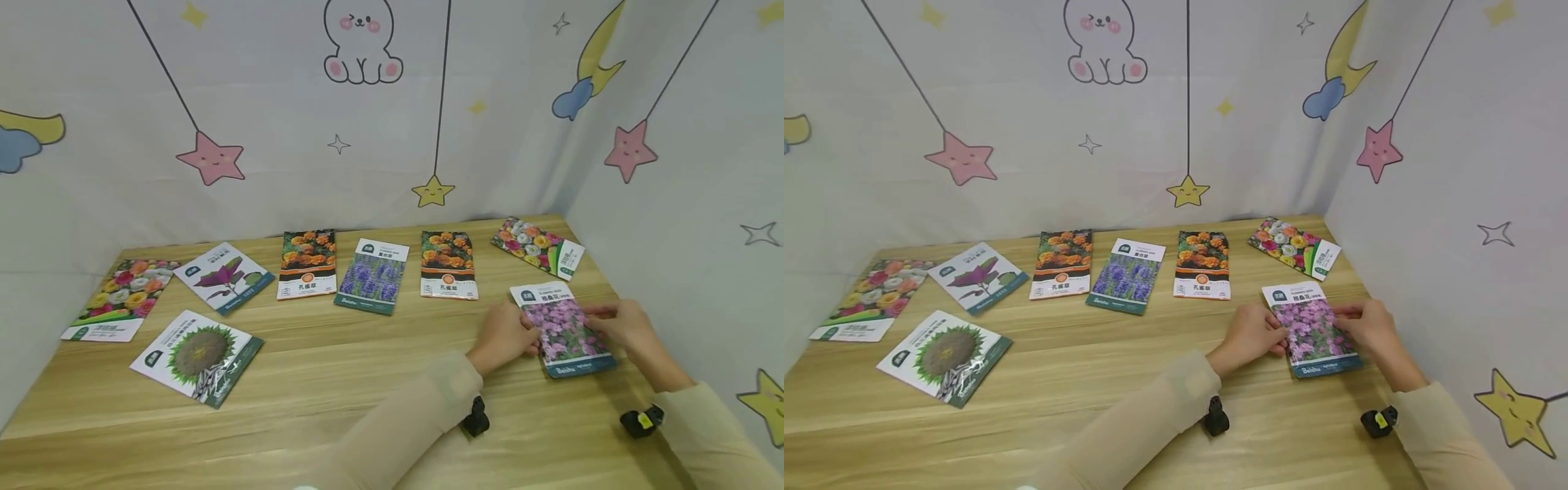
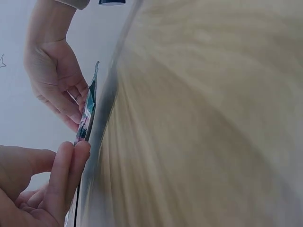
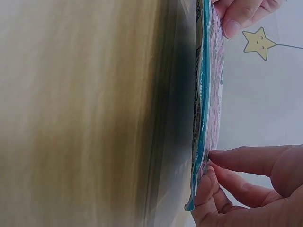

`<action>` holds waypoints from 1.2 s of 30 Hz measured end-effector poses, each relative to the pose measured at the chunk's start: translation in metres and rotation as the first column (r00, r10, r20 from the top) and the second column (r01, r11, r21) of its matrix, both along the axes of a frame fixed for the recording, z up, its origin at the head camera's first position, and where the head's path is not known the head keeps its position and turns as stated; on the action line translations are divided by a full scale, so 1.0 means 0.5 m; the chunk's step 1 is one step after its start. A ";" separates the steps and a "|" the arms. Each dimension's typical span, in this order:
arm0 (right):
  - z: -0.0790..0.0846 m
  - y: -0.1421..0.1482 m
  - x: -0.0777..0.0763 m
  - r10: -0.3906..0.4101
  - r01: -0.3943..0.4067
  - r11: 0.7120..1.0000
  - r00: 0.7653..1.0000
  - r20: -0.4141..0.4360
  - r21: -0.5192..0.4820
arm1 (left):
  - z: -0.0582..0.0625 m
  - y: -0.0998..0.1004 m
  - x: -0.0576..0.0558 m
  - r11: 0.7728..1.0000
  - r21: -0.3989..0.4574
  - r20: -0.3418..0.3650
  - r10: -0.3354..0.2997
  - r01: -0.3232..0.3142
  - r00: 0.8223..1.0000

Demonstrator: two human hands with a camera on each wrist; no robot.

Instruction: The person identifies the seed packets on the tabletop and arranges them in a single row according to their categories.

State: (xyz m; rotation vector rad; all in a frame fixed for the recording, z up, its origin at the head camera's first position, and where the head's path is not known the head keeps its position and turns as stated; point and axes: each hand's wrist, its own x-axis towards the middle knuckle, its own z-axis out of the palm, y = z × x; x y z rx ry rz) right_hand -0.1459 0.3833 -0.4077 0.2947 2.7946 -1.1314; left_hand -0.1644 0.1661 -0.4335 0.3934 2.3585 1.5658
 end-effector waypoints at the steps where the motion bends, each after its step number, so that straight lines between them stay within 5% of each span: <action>1: 0.001 0.004 0.003 -0.002 0.002 1.000 1.000 0.002 0.007 | 0.000 0.005 0.002 1.000 0.008 0.009 0.000 0.000 1.000; 18: -0.001 0.069 0.036 -0.073 0.072 0.995 0.997 0.016 0.072 | 0.004 0.079 0.035 0.998 0.067 0.118 -0.016 0.008 0.993; 36: -0.019 0.100 0.039 -0.114 0.113 0.986 0.993 0.004 0.123 | 0.016 0.120 0.054 1.000 -0.019 0.081 -0.021 0.023 0.996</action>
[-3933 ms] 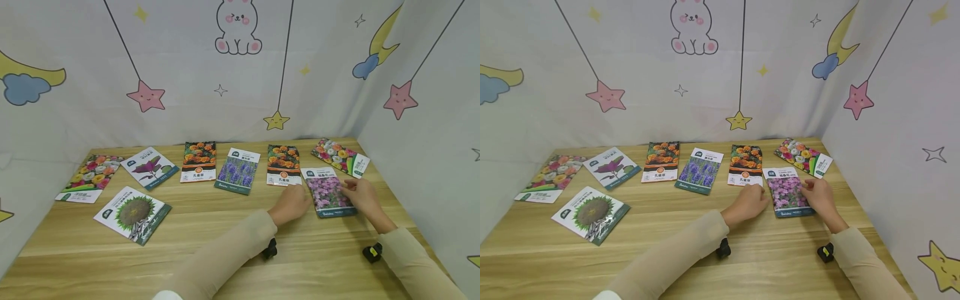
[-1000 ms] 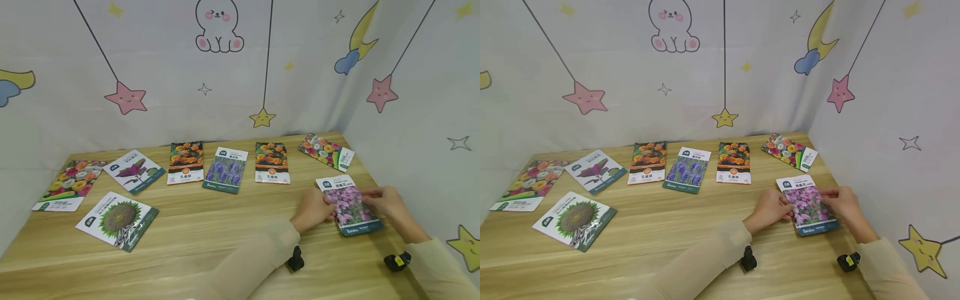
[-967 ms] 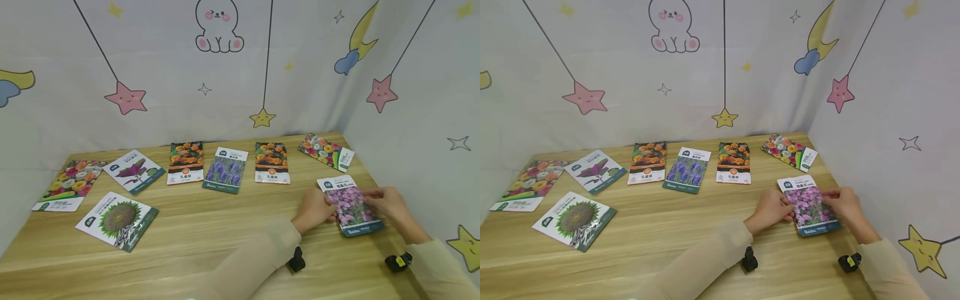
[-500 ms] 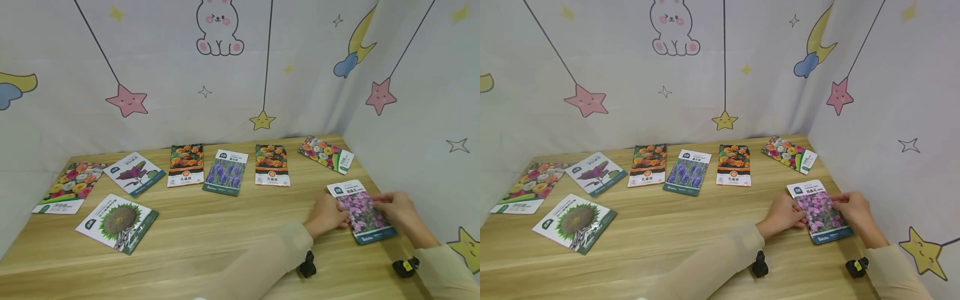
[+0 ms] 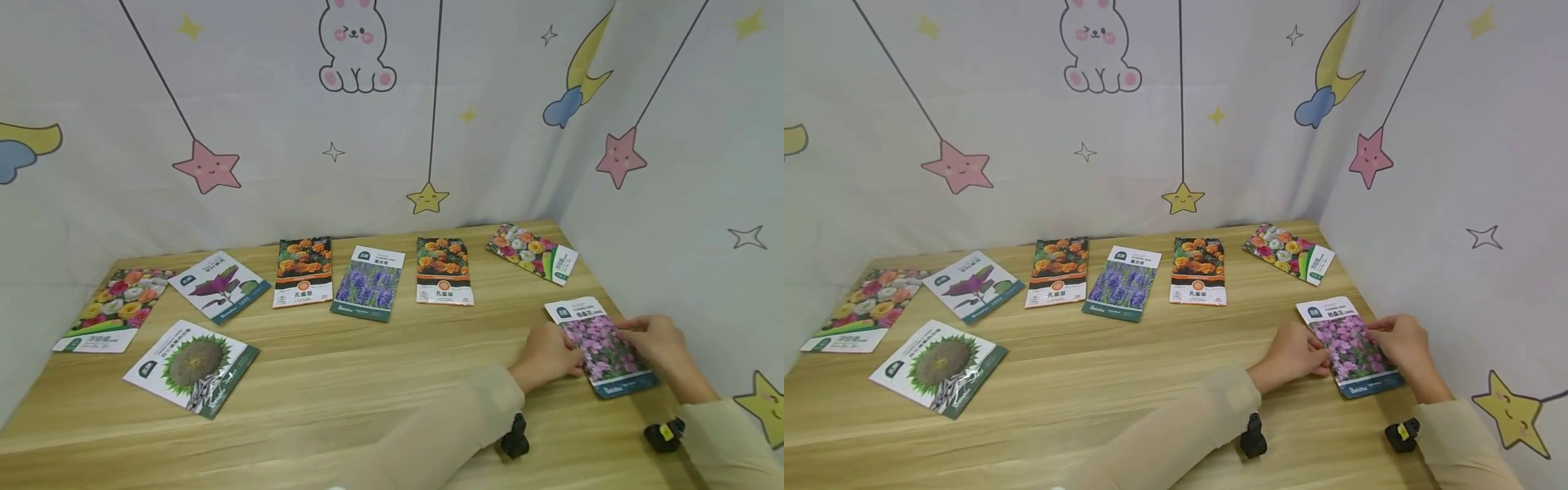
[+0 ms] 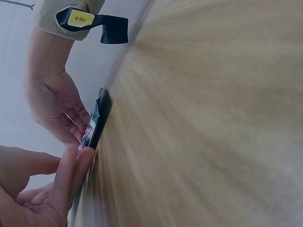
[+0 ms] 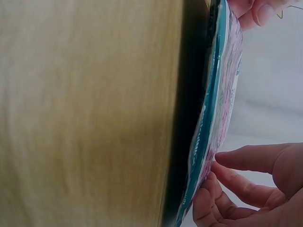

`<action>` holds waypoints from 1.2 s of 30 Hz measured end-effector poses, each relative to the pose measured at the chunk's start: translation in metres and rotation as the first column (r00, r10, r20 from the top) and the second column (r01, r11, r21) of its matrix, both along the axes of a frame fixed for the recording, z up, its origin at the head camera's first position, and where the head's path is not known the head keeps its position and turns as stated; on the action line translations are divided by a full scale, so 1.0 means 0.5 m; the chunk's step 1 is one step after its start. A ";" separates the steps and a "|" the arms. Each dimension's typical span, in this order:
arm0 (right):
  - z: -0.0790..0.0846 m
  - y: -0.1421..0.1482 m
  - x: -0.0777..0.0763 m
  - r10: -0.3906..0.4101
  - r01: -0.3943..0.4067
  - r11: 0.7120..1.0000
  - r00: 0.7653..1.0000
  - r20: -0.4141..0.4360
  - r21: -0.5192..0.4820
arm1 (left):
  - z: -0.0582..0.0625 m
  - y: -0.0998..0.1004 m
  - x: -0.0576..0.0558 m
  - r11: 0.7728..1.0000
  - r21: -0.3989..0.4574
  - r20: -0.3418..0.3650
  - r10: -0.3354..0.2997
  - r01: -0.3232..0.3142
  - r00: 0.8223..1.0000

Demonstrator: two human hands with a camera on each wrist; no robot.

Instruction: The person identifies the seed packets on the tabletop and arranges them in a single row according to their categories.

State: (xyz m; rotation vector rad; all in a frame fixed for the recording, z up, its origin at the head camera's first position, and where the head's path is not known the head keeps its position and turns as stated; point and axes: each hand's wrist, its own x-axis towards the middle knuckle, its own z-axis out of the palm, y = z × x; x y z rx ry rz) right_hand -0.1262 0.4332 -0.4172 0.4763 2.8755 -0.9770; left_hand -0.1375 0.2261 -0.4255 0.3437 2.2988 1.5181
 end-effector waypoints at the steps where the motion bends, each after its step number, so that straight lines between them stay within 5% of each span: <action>1: 0.000 0.001 0.000 0.001 -0.001 1.000 1.000 -0.007 0.017 | 0.001 0.002 0.000 1.000 -0.025 -0.014 -0.003 0.003 1.000; 10: 0.001 -0.001 0.003 0.026 -0.020 0.995 0.997 -0.067 0.094 | -0.002 0.008 -0.004 0.985 -0.167 -0.121 -0.065 0.044 0.991; 20: 0.011 -0.012 -0.005 0.090 -0.074 0.977 0.993 -0.072 0.198 | -0.009 -0.001 -0.016 0.990 -0.107 -0.076 -0.095 0.086 0.993; 27: 0.020 -0.041 -0.018 0.151 -0.103 0.954 0.977 -0.153 0.282 | -0.005 -0.022 -0.025 0.986 -0.099 -0.101 -0.141 0.131 0.985; 36: 0.031 -0.103 -0.052 0.180 -0.143 0.969 0.967 -0.181 0.200 | -0.004 -0.052 -0.040 0.991 -0.041 -0.113 -0.130 0.126 0.985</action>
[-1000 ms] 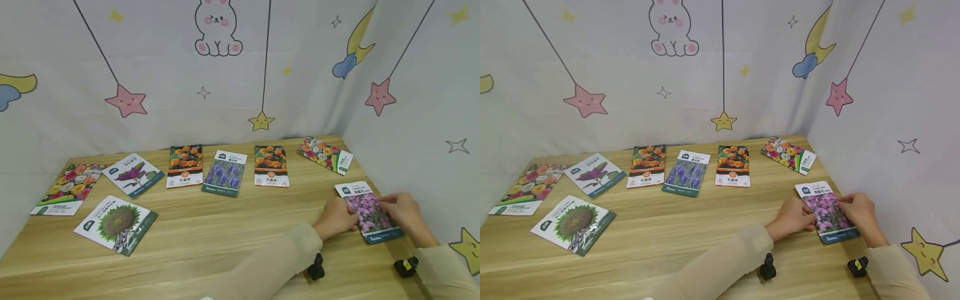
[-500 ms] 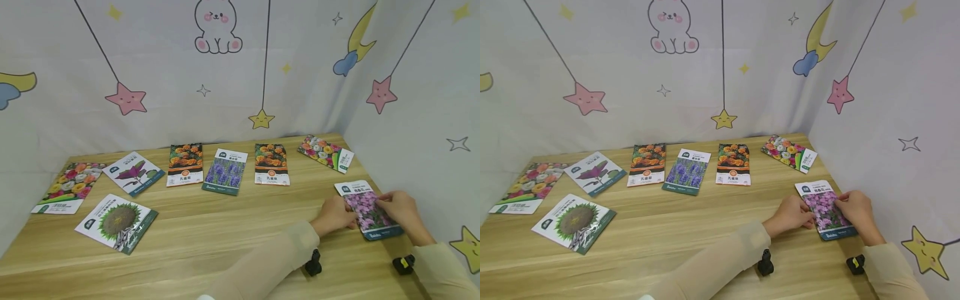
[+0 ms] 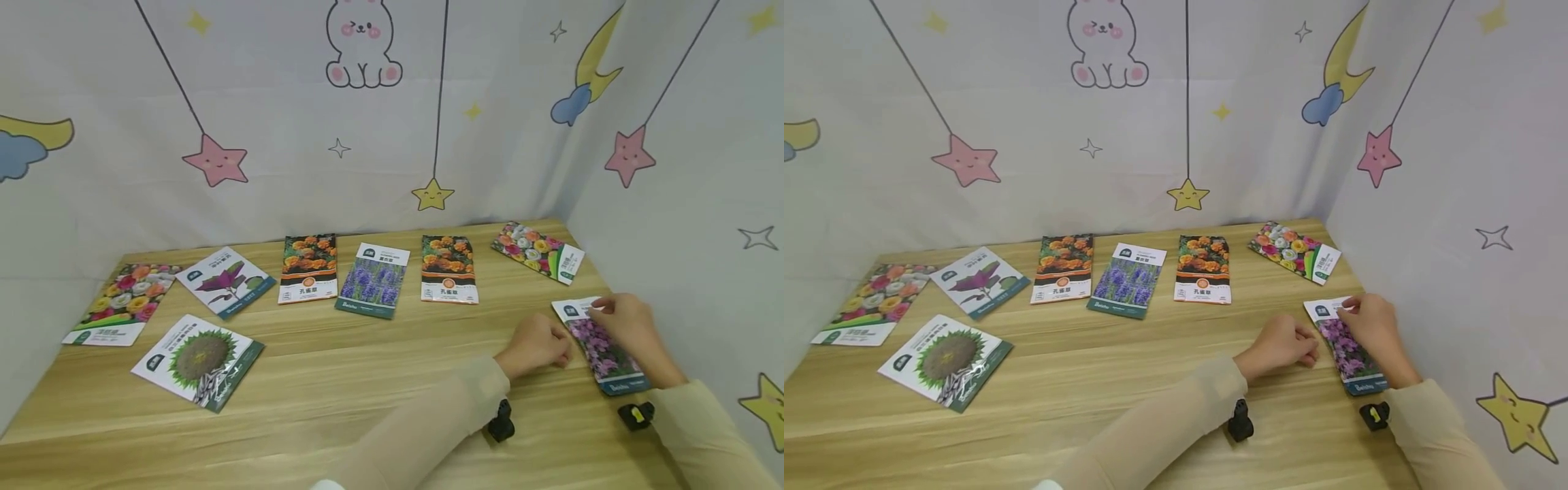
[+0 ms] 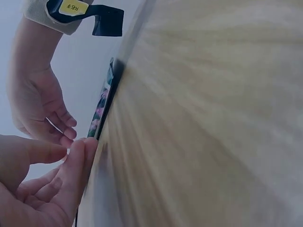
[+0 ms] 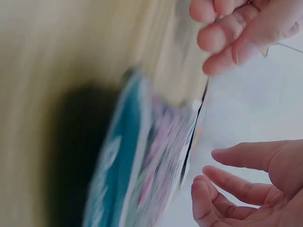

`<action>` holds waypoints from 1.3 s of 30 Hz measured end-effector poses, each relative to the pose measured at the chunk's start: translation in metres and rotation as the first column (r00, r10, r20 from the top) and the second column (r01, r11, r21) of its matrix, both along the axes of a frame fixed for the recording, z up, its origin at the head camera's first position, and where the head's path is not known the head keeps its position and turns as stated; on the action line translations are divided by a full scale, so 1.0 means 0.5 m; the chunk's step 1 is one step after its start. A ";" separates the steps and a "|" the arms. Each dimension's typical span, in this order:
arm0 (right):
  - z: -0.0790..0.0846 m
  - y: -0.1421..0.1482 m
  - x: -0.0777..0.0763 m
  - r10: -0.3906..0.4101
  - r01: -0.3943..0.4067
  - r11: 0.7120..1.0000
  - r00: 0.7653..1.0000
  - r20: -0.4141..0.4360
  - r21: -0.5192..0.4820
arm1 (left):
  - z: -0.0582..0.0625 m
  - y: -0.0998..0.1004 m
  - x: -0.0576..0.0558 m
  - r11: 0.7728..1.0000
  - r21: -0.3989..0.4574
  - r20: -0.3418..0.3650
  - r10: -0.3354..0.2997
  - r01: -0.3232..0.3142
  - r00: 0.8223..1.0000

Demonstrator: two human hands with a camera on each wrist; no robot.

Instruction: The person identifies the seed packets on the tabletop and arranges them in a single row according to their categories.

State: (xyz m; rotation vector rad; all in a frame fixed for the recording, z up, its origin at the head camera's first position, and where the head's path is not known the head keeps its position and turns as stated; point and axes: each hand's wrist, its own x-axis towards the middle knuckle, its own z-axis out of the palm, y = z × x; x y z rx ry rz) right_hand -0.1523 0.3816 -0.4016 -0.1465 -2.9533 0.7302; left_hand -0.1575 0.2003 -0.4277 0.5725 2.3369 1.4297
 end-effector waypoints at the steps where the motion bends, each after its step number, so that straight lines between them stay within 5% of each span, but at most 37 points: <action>1: 0.000 -0.006 -0.004 0.007 -0.007 1.000 1.000 0.007 -0.009 | 0.002 -0.004 -0.002 1.000 -0.002 -0.003 -0.001 0.001 1.000; 11: 0.003 -0.073 -0.044 0.084 -0.079 0.992 0.995 0.054 -0.095 | 0.012 -0.070 -0.042 0.992 -0.072 -0.023 0.100 -0.102 0.995; 21: 0.009 -0.133 -0.094 0.129 -0.111 0.967 0.989 0.065 -0.227 | 0.010 -0.125 -0.082 0.983 0.031 -0.012 0.183 -0.183 0.983; 25: 0.012 -0.158 -0.113 0.148 -0.121 0.953 0.986 0.077 -0.277 | 0.011 -0.161 -0.106 0.980 0.010 -0.092 0.197 -0.197 0.976; 32: 0.012 -0.198 -0.146 0.189 -0.171 0.955 0.981 0.053 -0.244 | 0.011 -0.238 -0.156 0.951 -0.061 -0.259 0.278 -0.303 0.925; 39: 0.003 -0.234 -0.179 0.188 -0.168 0.955 0.980 0.063 -0.243 | 0.021 -0.289 -0.181 0.924 -0.084 -0.250 0.342 -0.372 0.906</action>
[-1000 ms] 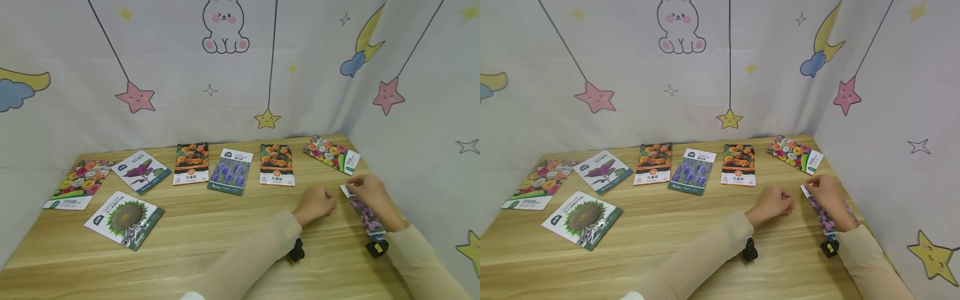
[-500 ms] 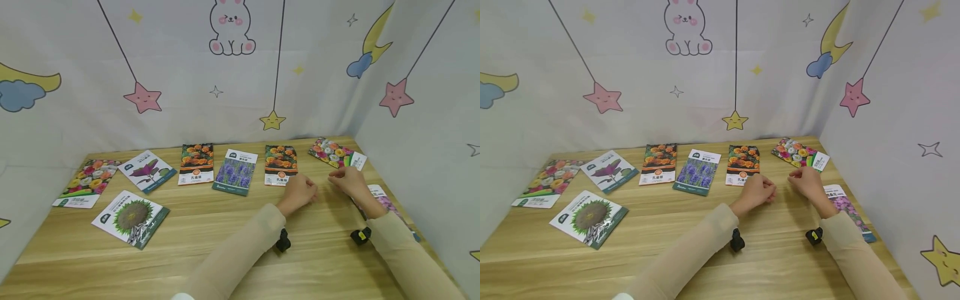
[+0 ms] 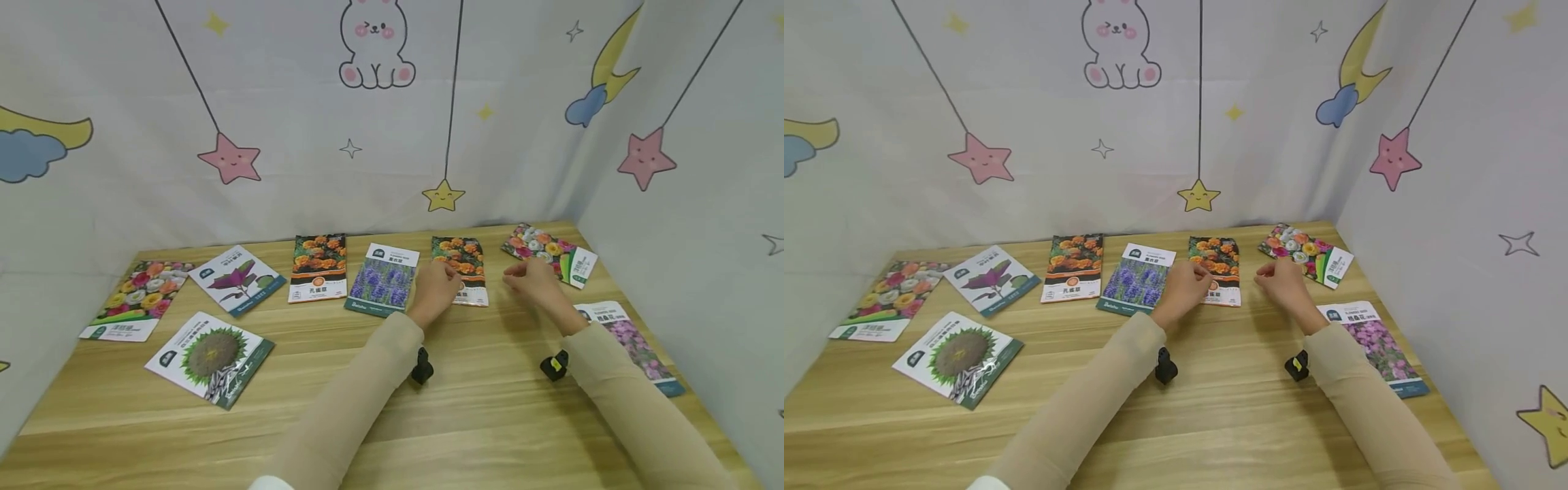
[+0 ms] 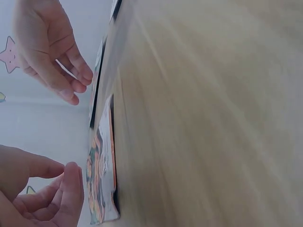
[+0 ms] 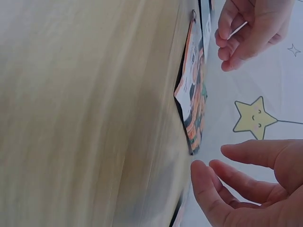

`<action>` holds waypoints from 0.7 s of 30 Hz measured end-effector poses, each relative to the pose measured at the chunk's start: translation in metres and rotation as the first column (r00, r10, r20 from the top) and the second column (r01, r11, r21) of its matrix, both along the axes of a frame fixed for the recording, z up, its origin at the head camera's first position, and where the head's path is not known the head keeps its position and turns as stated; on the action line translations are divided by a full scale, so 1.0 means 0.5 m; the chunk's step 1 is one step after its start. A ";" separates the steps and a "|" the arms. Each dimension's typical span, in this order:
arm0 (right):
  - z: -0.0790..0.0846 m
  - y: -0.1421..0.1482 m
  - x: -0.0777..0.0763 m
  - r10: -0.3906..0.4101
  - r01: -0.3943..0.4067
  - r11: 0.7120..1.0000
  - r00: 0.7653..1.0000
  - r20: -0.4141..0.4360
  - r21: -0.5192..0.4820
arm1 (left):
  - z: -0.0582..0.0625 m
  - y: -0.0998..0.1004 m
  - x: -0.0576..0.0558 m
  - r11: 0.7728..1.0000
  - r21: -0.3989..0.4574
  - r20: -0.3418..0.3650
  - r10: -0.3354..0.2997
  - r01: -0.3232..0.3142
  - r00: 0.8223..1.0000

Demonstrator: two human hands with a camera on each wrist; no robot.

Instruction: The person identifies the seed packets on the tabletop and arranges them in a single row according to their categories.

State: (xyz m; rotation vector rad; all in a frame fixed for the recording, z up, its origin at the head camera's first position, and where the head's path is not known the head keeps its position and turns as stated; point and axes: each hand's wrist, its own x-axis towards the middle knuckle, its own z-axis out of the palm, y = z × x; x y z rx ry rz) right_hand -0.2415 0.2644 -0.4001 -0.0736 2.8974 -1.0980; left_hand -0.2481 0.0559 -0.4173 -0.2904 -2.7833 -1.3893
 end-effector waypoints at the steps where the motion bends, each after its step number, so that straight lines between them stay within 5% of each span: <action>1: -0.002 -0.004 -0.004 -0.001 0.001 1.000 1.000 0.003 0.005 | 0.002 -0.004 -0.002 1.000 -0.005 -0.006 0.003 -0.003 1.000; 10: -0.023 -0.034 -0.032 -0.040 0.043 0.997 0.998 0.055 -0.070 | -0.002 -0.025 -0.032 0.978 -0.186 -0.115 0.070 -0.091 0.991; 18: -0.038 -0.053 -0.054 -0.061 0.074 0.983 0.995 0.081 -0.166 | -0.006 -0.017 -0.037 0.887 -0.442 -0.158 0.072 -0.136 0.985; 21: -0.044 -0.057 -0.061 -0.058 0.069 0.985 0.995 0.075 -0.159 | -0.012 -0.011 -0.037 0.878 -0.465 -0.122 0.068 -0.117 0.990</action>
